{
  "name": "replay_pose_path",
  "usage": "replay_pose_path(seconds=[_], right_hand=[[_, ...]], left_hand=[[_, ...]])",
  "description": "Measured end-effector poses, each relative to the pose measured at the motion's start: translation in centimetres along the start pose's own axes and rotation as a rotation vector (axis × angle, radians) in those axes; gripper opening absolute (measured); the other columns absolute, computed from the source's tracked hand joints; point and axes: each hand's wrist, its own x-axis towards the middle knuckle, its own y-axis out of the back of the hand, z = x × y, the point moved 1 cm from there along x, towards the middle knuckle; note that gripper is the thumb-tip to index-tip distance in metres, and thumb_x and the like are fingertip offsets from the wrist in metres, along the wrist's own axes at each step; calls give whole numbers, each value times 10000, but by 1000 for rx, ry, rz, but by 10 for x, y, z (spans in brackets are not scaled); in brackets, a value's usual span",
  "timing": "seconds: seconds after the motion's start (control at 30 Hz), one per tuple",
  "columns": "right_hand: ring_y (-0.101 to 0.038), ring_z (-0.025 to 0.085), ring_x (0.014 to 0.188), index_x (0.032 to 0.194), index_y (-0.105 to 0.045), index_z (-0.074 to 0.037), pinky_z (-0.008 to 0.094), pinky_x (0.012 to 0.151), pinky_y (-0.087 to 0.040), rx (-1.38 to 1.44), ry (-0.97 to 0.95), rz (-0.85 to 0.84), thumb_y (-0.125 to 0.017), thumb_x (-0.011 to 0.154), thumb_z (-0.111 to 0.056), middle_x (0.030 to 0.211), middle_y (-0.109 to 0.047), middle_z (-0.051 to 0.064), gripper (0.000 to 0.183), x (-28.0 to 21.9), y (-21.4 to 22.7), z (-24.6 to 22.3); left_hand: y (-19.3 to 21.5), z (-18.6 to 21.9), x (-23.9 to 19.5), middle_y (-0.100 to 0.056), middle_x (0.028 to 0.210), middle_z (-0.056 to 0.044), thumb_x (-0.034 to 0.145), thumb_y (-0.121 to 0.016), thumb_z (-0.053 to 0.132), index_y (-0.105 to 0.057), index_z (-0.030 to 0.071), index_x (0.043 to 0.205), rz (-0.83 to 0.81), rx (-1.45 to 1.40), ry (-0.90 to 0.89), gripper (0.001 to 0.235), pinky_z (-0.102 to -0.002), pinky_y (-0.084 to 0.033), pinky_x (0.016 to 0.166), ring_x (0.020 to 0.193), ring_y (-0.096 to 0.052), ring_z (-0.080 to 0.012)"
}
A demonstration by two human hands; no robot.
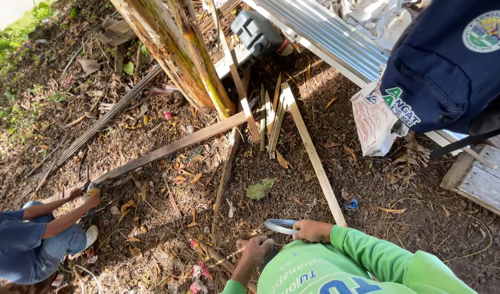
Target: Handling and organizing coils of wire and other metal materials at a construction site.
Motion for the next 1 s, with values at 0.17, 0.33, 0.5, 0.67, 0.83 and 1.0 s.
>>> replay_pose_path(seconds=[0.17,0.33,0.5,0.67,0.83,1.0], right_hand=[[-455,88,545,1115,-635,-34,281,504,-349,83,-12,-33,-657,981,-209,654,-529,-30,221,0,-1,0],[-402,81,507,1127,-630,-23,279,477,-310,143,13,-65,-639,992,-195,609,-462,-45,219,4,0,3],[-397,70,512,1110,-616,-14,272,478,-300,167,20,-62,-650,995,-175,621,-455,-52,200,14,1,14],[-397,80,504,1095,-604,-30,279,472,-294,164,-31,-41,-646,989,-182,622,-467,-40,191,15,3,8],[-453,102,528,1077,-620,-30,284,489,-345,108,-43,-41,-646,992,-212,657,-538,-11,202,27,11,17],[-526,89,633,1092,-666,-53,292,542,-431,14,139,53,-675,984,-272,766,-608,6,244,44,9,42]], left_hand=[[-6,-7,-4,-650,683,12,988,-669,284,-688,80,853,-30,-375,4,246,-235,-447,541,573,-537,-81],[-18,-27,11,-615,663,15,970,-709,205,-684,84,867,70,-617,-27,160,-236,-465,536,558,-533,-77],[-31,-36,18,-592,640,-20,953,-729,169,-613,99,896,167,-839,-83,147,-255,-416,486,515,-525,-120],[-30,-7,2,-581,705,-31,949,-675,146,-587,137,941,286,-1244,98,89,-298,-452,531,580,-547,-169],[-34,2,5,-607,756,-56,978,-626,169,-604,101,989,259,-1357,66,72,-333,-523,603,647,-587,-194],[-32,-4,8,-651,815,-82,1007,-560,202,-628,46,1059,167,-1423,-11,178,-366,-566,677,715,-630,-205]])
